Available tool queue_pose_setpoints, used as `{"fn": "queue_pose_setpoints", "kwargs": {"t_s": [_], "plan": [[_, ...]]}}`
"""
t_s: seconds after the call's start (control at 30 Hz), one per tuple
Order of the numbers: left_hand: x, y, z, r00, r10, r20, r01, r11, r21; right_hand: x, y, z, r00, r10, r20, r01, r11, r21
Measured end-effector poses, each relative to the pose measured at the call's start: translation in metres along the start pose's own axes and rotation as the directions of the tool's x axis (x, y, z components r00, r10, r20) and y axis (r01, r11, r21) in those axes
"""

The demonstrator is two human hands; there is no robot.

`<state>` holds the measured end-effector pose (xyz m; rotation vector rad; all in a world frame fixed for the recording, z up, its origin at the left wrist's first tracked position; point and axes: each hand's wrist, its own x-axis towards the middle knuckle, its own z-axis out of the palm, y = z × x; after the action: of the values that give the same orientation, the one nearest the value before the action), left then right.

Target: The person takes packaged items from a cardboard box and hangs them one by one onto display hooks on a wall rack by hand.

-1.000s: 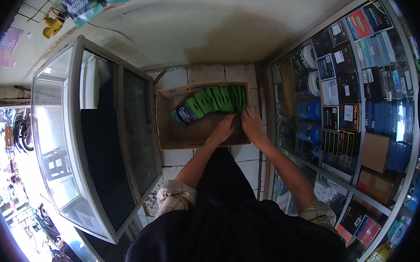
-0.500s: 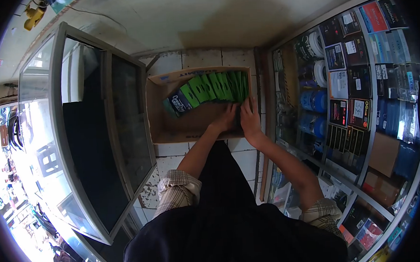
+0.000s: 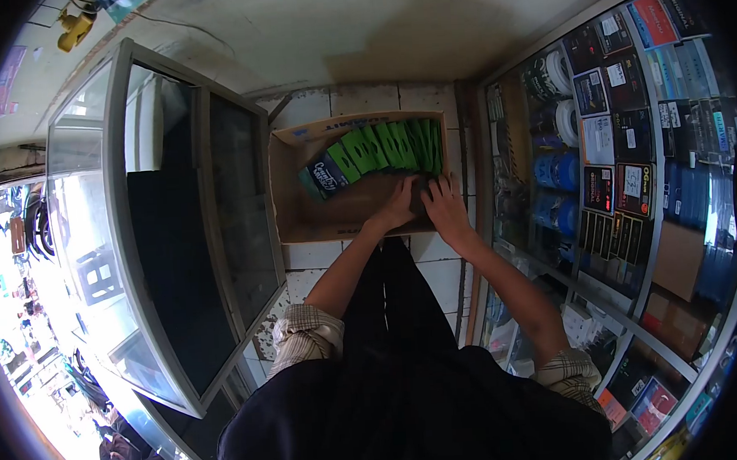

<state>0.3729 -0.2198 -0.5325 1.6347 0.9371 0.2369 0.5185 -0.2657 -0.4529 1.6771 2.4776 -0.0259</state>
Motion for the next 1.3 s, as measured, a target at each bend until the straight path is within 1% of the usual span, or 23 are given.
{"fn": "queue_pose_setpoints", "kwargs": {"t_s": [0.07, 0.13, 0.17, 0.2, 0.23, 0.27, 0.3, 0.33, 0.4, 0.43, 0.47, 0.5, 0.53, 0.63, 0.7, 0.73, 0.8, 0.83, 0.9, 1.03, 1.1, 1.23, 1.3], "plan": [[-0.006, 0.001, -0.006, 0.998, 0.028, -0.060, -0.027, 1.000, 0.013, 0.003, 0.000, -0.009, 0.998, 0.030, -0.048, -0.028, 0.999, 0.042], [-0.014, 0.008, -0.020, 0.979, 0.077, -0.186, -0.073, 0.997, 0.030, 0.008, 0.000, -0.013, 0.994, 0.060, -0.095, -0.052, 0.995, 0.084], [-0.017, 0.012, -0.025, 0.979, 0.079, -0.189, -0.073, 0.997, 0.038, 0.014, -0.001, -0.012, 0.979, 0.106, -0.177, -0.081, 0.986, 0.143], [-0.021, 0.019, -0.032, 0.959, 0.065, -0.275, -0.057, 0.998, 0.039, 0.021, -0.003, -0.014, 0.954, 0.156, -0.256, -0.103, 0.973, 0.206], [-0.024, 0.025, -0.041, 0.931, 0.053, -0.360, -0.041, 0.998, 0.041, 0.030, -0.004, -0.016, 0.951, 0.157, -0.267, -0.101, 0.972, 0.212], [-0.026, 0.030, -0.051, 0.929, 0.056, -0.365, -0.039, 0.998, 0.054, 0.039, -0.006, -0.017, 0.944, 0.182, -0.277, -0.089, 0.944, 0.318], [-0.027, 0.032, -0.059, 0.909, 0.076, -0.410, -0.029, 0.992, 0.120, 0.048, -0.009, -0.018, 0.937, 0.206, -0.282, -0.073, 0.905, 0.420], [-0.027, 0.032, -0.067, 0.887, 0.096, -0.452, -0.014, 0.983, 0.181, 0.059, -0.011, -0.018, 0.935, 0.207, -0.288, -0.068, 0.902, 0.426], [-0.026, 0.025, -0.083, 0.858, 0.128, -0.497, -0.014, 0.974, 0.227, 0.074, -0.018, -0.015, 0.955, 0.272, -0.121, -0.118, 0.718, 0.686], [-0.026, 0.020, -0.088, 0.826, 0.166, -0.539, -0.019, 0.963, 0.268, 0.079, -0.022, -0.013, 0.955, 0.272, -0.118, -0.120, 0.717, 0.686], [-0.025, 0.015, -0.092, 0.827, 0.166, -0.537, -0.019, 0.963, 0.268, 0.087, -0.026, -0.010, 0.952, 0.307, -0.014, -0.187, 0.616, 0.765], [-0.023, 0.007, -0.097, 0.824, 0.112, -0.555, 0.067, 0.954, 0.292, 0.095, -0.030, -0.004, 0.940, 0.329, 0.091, -0.256, 0.503, 0.826], [-0.021, -0.002, -0.103, 0.818, 0.060, -0.572, 0.151, 0.937, 0.314, 0.101, -0.034, 0.008, 0.939, 0.333, 0.090, -0.257, 0.500, 0.827], [-0.014, -0.036, -0.114, 0.817, 0.059, -0.573, 0.186, 0.914, 0.360, 0.117, -0.047, 0.028, 0.912, 0.403, 0.076, -0.270, 0.450, 0.851], [-0.013, -0.057, -0.123, 0.843, 0.047, -0.535, 0.176, 0.917, 0.358, 0.125, -0.059, 0.035, 0.871, 0.473, 0.130, -0.373, 0.466, 0.803], [-0.013, -0.065, -0.126, 0.864, 0.039, -0.503, 0.166, 0.919, 0.358, 0.127, -0.063, 0.038, 0.872, 0.469, 0.138, -0.377, 0.467, 0.800], [-0.016, -0.074, -0.128, 0.875, 0.014, -0.483, 0.187, 0.912, 0.366, 0.131, -0.072, 0.043, 0.916, 0.400, 0.026, -0.333, 0.724, 0.603], [-0.016, -0.076, -0.130, 0.887, -0.001, -0.461, 0.201, 0.901, 0.384, 0.134, -0.078, 0.045, 0.915, 0.401, 0.030, -0.337, 0.722, 0.604], [-0.016, -0.078, -0.131, 0.887, -0.045, -0.460, 0.227, 0.909, 0.349, 0.134, -0.091, 0.048, 0.886, 0.459, 0.068, -0.428, 0.752, 0.502], [-0.024, -0.071, -0.136, 0.888, -0.126, -0.442, 0.266, 0.925, 0.272, 0.138, -0.104, 0.053, 0.858, 0.505, 0.096, -0.481, 0.725, 0.493], [-0.024, -0.069, -0.140, 0.899, -0.098, -0.427, 0.239, 0.926, 0.292, 0.136, -0.109, 0.057, 0.850, 0.523, 0.060, -0.495, 0.754, 0.431], [-0.030, -0.066, -0.140, 0.914, -0.016, -0.406, 0.186, 0.905, 0.383, 0.133, -0.116, 0.065, 0.863, 0.504, 0.023, -0.464, 0.773, 0.432], [-0.034, -0.068, -0.138, 0.912, 0.004, -0.410, 0.178, 0.896, 0.406, 0.135, -0.118, 0.066, 0.846, 0.533, -0.012, -0.463, 0.745, 0.480]]}}
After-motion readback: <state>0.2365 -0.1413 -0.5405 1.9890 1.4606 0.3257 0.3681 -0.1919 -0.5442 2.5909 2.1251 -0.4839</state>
